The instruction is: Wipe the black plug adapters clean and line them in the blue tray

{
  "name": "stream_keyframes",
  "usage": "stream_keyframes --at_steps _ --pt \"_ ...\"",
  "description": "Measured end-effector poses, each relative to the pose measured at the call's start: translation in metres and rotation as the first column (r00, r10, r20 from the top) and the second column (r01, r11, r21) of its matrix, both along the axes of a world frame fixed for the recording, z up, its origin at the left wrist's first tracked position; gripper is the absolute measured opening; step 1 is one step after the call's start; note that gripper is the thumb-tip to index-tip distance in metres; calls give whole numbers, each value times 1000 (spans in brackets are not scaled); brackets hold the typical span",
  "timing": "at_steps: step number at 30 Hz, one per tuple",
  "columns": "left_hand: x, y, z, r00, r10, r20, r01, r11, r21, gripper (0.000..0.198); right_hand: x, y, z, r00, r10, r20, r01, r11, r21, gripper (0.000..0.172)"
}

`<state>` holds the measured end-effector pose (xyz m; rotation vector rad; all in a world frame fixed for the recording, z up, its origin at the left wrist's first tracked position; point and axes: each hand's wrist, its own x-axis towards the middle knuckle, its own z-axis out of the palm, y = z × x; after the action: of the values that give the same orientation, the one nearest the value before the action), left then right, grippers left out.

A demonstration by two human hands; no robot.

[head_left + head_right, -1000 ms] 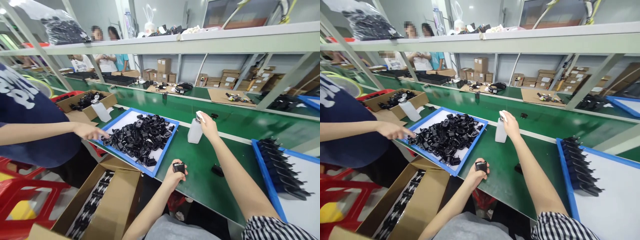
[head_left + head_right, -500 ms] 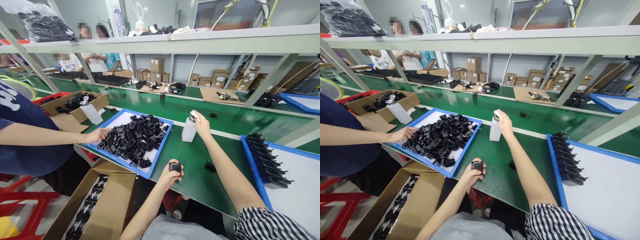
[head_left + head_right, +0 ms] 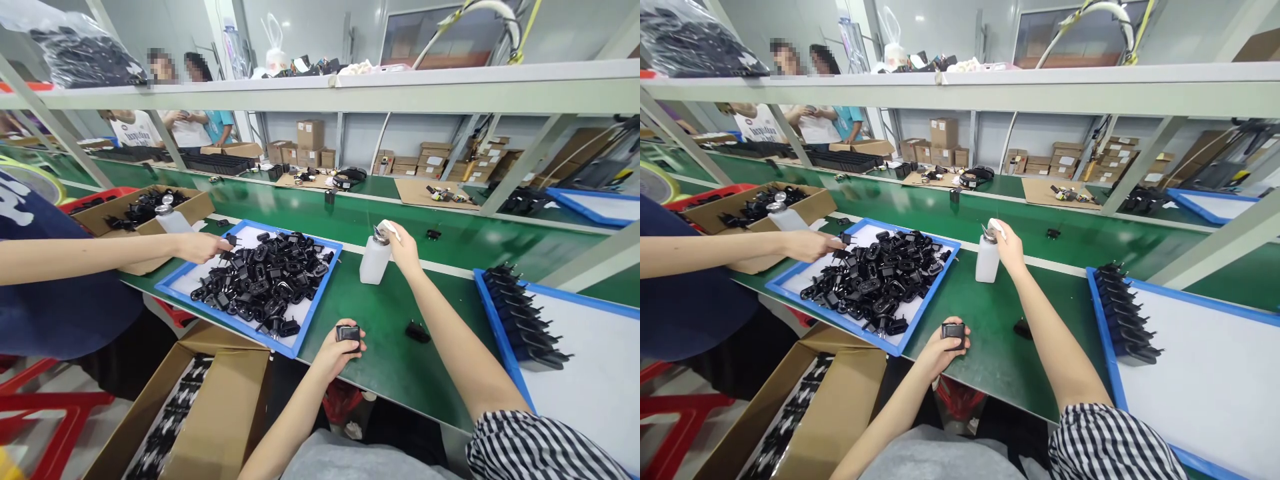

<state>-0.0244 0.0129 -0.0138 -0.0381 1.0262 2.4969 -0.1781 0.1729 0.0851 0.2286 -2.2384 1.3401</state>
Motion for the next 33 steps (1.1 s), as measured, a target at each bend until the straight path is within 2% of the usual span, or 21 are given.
stream_keyframes --at_steps 2,8,17,22,28,33 --pt "-1 0 -1 1000 -4 2 4 1000 4 40 0 2 1 1000 6 17 -6 1000 5 33" --pt "-1 0 0 1000 -4 3 4 1000 5 40 3 2 -2 1000 24 -11 -22 987 158 36" --pt "-1 0 1 1000 3 10 -3 1000 15 41 -3 4 -9 998 18 -65 -6 982 186 37" --pt "1 0 0 1000 2 -32 -1 999 38 43 0 1 -6 997 5 -74 14 969 248 37" --pt "3 1 -2 983 -106 -147 117 991 67 37 7 -3 -2 994 -33 -104 64 950 307 36" --pt "1 1 -4 992 -27 -120 38 995 87 39 10 -6 2 995 -52 -82 78 935 345 37"
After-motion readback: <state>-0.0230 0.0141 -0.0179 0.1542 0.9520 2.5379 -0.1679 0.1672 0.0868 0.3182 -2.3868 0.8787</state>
